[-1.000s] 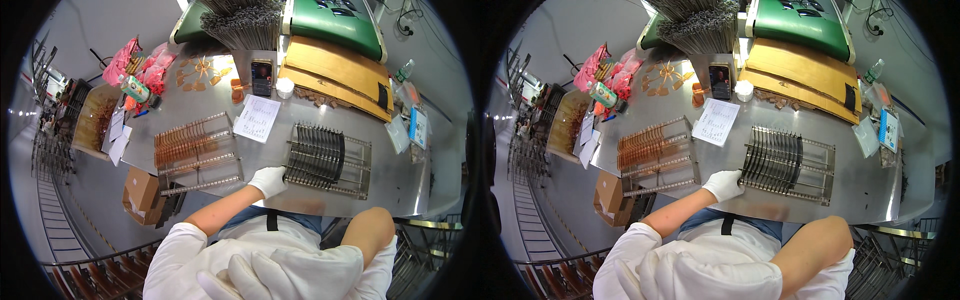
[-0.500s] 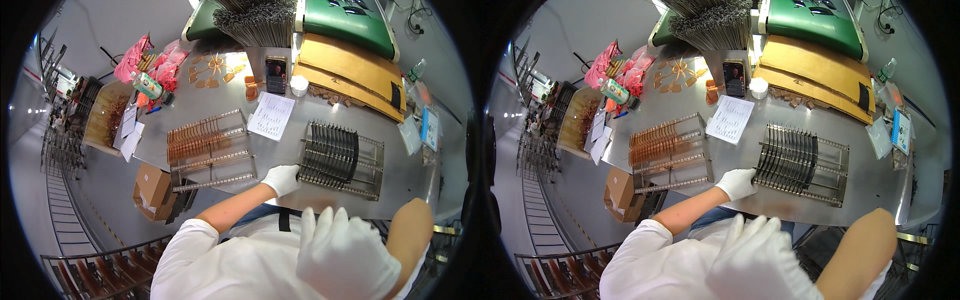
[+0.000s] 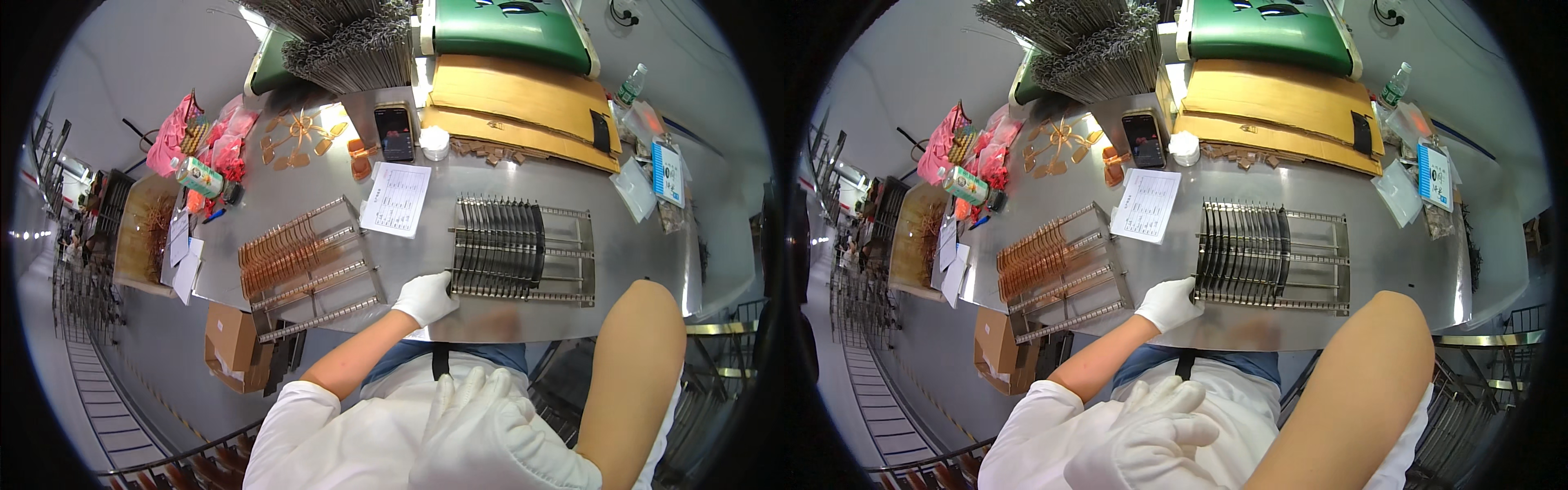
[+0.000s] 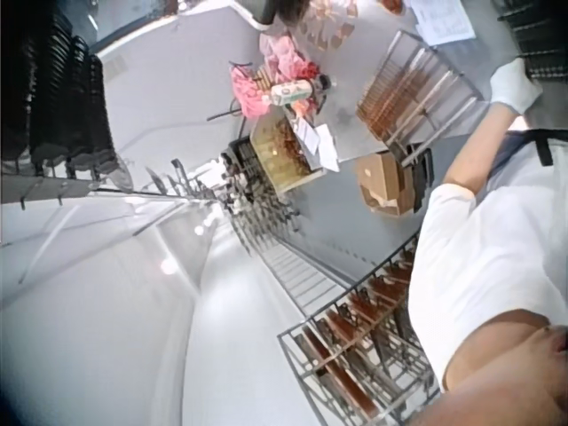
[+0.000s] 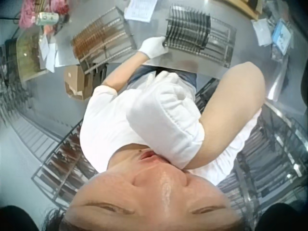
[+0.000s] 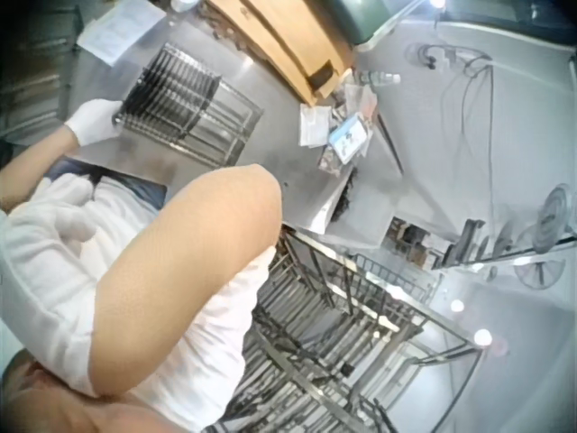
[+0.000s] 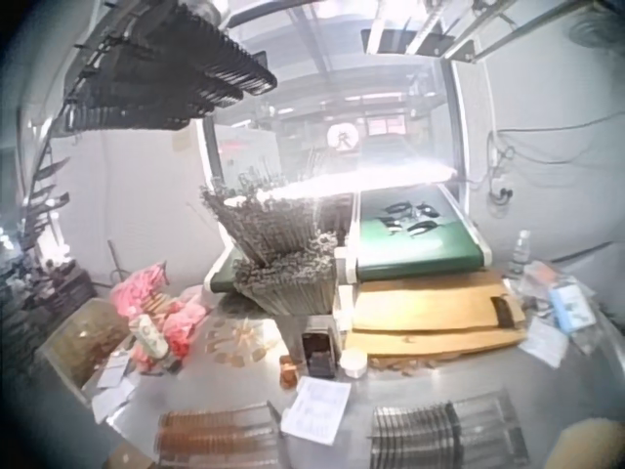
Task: The person assembles sunglasses by inserting black plastic frames onto metal frames held in a rack. They handle multiple units one at a time, occasionally writing on a paper list. A coworker is visible nearby but not directly involved in the assembly.
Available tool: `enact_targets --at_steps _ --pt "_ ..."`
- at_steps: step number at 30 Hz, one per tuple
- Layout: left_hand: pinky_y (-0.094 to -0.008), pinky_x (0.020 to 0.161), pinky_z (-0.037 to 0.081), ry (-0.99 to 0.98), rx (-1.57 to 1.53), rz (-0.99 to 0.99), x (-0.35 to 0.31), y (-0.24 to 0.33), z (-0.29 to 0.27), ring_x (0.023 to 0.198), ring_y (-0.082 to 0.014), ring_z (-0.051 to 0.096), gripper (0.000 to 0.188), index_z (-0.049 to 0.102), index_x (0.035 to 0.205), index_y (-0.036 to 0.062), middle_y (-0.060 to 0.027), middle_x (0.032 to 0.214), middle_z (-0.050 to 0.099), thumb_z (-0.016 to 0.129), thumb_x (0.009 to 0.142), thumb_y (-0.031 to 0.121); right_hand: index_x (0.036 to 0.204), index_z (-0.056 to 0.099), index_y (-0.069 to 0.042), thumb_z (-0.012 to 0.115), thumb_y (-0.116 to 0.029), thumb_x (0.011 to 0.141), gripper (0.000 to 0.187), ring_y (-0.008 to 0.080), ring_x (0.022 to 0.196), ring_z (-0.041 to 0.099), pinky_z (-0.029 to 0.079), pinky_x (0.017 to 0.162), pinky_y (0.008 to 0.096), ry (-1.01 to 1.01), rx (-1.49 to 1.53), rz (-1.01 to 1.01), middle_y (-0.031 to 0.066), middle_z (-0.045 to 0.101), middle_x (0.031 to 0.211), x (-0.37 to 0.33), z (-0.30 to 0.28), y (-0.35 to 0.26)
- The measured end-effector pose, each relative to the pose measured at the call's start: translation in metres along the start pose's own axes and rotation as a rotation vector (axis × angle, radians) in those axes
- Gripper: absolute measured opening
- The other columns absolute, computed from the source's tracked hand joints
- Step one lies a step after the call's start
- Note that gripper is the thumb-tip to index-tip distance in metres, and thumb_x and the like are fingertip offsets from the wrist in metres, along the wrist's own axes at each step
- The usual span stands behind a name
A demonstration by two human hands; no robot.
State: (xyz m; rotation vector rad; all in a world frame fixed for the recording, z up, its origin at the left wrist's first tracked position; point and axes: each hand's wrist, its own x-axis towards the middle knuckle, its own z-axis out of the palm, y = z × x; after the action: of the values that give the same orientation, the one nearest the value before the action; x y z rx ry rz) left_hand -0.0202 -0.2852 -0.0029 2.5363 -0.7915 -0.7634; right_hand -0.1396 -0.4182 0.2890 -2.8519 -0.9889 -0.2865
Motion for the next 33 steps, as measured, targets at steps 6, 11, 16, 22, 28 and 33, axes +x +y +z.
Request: enact_targets --at_steps 6,11,16,22,28,33 --pt "-0.0514 0.087 0.056 0.014 0.01 0.024 0.001 0.005 -0.001 0.094 -0.0421 0.071 0.038 0.067 0.101 0.0031 -0.0216 0.094 0.074 0.067 0.086 0.038 0.099 0.068 -0.005 0.071 -0.024 0.084 0.024 0.0218 0.059 0.065 0.051 0.052 0.0323 -0.02 0.034 0.025 0.0045 0.059 0.066 -0.001 -0.001 0.0" --pt "-0.0505 0.088 0.056 -0.015 -0.005 0.03 0.004 0.003 -0.002 0.098 -0.0427 0.07 0.037 0.066 0.103 0.0032 -0.0232 0.099 0.074 0.066 0.085 0.035 0.101 0.068 -0.006 0.073 -0.026 0.084 0.026 0.024 0.06 0.067 0.052 0.053 0.0337 -0.066 0.106 0.029 0.0055 0.061 0.067 0.01 0.01 0.009" --pt "-0.0463 0.087 0.055 0.076 -0.258 0.105 0.026 -0.052 0.063 0.101 -0.042 0.069 0.038 0.067 0.107 0.01 -0.0178 0.106 0.074 0.064 0.087 0.042 0.102 0.068 -0.007 0.074 -0.028 0.085 0.028 0.0262 0.062 0.068 0.053 0.055 0.0351 -0.164 0.253 0.086 0.0064 0.064 0.068 0.031 0.05 0.033" --pt "-0.0412 0.093 0.054 0.094 -0.196 0.291 0.045 -0.081 0.1 0.109 -0.0363 0.067 0.048 0.069 0.118 0.0203 -0.0133 0.116 0.073 0.066 0.084 0.053 0.104 0.069 -0.009 0.077 -0.03 0.083 0.03 0.0334 0.074 0.073 0.058 0.064 0.0423 -0.245 0.367 0.199 0.0135 0.072 0.078 0.033 0.1 0.042" --pt "-0.0412 0.094 0.054 0.085 -0.12 0.17 0.007 -0.041 0.041 0.111 -0.0366 0.067 0.045 0.07 0.117 0.017 -0.0123 0.12 0.073 0.064 0.088 0.05 0.109 0.075 -0.018 0.068 -0.033 0.09 0.026 0.0339 0.076 0.074 0.059 0.068 0.0444 -0.291 0.367 0.25 0.0122 0.074 0.082 0.033 0.138 0.052" --pt "-0.0439 0.092 0.054 -0.152 -0.108 0.172 -0.019 -0.029 -0.003 0.106 -0.0387 0.068 0.04 0.073 0.108 0.0119 -0.0186 0.109 0.074 0.062 0.092 0.047 0.111 0.077 -0.02 0.065 -0.032 0.091 0.026 0.033 0.077 0.074 0.059 0.069 0.0444 -0.272 0.408 0.297 0.0126 0.075 0.084 0.04 0.154 0.054"
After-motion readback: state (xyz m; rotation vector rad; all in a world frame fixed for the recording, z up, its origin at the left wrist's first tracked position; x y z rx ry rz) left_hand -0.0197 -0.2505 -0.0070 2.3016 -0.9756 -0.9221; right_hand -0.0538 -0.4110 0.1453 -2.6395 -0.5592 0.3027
